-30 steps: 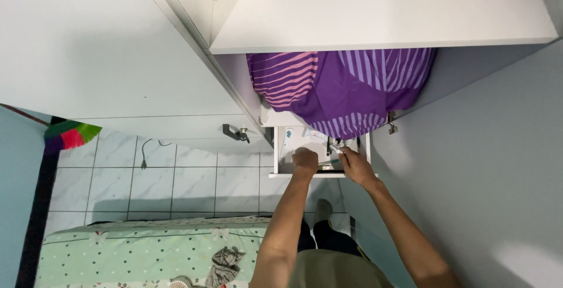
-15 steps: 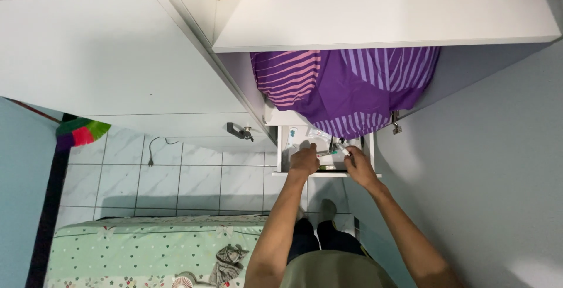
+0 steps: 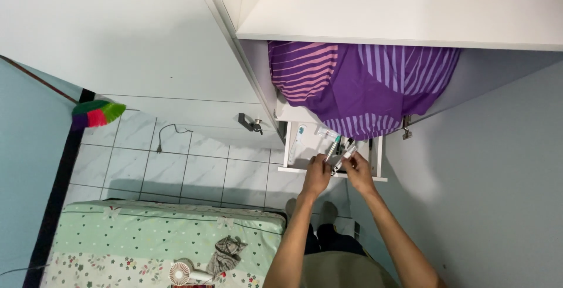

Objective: The person removes several items from a white drawer, including books, a small portable fan, and some electronic cables, and places them onto a bed.

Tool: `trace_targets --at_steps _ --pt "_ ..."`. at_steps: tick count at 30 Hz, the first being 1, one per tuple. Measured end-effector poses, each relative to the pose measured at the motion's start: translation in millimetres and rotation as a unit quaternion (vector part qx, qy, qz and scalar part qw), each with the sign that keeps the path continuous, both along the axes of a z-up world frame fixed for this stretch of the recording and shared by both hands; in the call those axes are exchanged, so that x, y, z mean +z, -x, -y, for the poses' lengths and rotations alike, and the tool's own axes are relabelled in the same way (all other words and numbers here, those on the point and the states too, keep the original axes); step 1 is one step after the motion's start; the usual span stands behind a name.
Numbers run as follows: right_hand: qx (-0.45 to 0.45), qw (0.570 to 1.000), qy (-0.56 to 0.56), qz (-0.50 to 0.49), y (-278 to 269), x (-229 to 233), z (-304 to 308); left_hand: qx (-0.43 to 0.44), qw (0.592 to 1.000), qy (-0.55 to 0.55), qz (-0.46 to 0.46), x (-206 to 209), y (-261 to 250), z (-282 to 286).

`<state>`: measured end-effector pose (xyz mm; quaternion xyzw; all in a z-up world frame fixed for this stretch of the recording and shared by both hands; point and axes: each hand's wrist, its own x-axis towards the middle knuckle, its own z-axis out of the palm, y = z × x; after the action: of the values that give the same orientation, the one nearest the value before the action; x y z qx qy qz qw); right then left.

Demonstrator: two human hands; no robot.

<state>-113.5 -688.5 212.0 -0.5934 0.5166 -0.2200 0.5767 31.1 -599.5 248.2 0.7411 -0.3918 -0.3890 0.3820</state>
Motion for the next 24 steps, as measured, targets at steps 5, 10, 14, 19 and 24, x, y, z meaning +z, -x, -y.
trace_targets --at_steps 5,10,14,19,24 --pt "0.021 0.998 -0.051 0.010 13.1 -41.6 9.7 -0.009 1.000 -0.015 -0.021 -15.8 1.1 4.0" --pt "0.016 0.996 -0.087 0.016 -0.9 27.3 1.0 -0.004 0.998 -0.021 -0.065 -12.2 8.5 5.4" --pt "0.007 0.991 -0.107 0.079 -10.5 4.0 -2.1 0.018 0.995 -0.013 -0.094 -12.9 13.3 -0.2" --pt "0.072 0.987 -0.123 0.077 -24.6 -10.7 -17.5 0.063 0.991 -0.053 -0.104 9.3 9.3 -29.6" --pt "0.142 0.977 -0.144 0.059 -38.8 -31.2 -44.0 0.119 0.981 -0.090 -0.124 17.6 2.0 -79.2"
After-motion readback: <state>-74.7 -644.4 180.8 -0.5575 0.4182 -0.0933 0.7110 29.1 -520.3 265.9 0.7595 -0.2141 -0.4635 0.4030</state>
